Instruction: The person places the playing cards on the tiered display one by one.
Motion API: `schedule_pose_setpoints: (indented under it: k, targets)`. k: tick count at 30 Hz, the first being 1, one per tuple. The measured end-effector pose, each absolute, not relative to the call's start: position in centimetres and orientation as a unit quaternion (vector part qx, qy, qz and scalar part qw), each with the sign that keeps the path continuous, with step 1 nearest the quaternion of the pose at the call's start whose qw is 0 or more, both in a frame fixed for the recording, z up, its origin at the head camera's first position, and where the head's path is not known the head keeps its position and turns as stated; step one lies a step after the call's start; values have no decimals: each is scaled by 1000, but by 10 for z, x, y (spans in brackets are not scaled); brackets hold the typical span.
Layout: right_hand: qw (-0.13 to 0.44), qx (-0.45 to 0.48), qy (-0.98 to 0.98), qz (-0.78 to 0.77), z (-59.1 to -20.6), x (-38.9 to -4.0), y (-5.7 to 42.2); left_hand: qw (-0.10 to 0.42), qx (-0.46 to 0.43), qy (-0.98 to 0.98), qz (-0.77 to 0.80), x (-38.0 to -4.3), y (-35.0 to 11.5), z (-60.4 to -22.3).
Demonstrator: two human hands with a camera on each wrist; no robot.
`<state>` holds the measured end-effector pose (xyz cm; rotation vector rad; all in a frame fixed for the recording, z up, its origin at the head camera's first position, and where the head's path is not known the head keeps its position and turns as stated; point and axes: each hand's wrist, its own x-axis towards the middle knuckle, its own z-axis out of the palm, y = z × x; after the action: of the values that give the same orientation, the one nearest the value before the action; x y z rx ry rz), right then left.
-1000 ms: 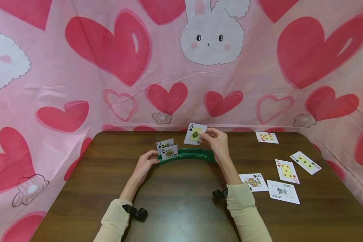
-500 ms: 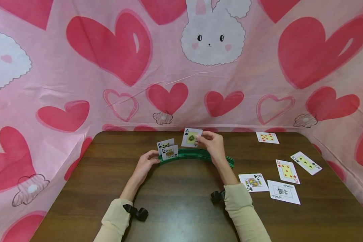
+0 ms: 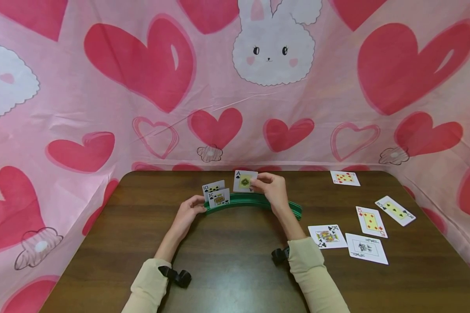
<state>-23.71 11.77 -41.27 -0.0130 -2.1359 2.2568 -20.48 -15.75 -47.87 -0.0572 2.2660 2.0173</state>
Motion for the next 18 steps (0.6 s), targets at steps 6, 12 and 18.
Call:
schedule_pose_setpoints:
  k: [6, 12, 18]
  targets:
    - [14, 0, -689, 725, -413, -236, 116, 52, -21, 743, 667, -204, -159, -478]
    - [11, 5, -680, 733, -415, -237, 114, 53, -23, 743, 667, -204, -158, -478]
    - [11, 10, -679, 734, -418, -238, 113, 51, -19, 745, 665, -204, -158, -479]
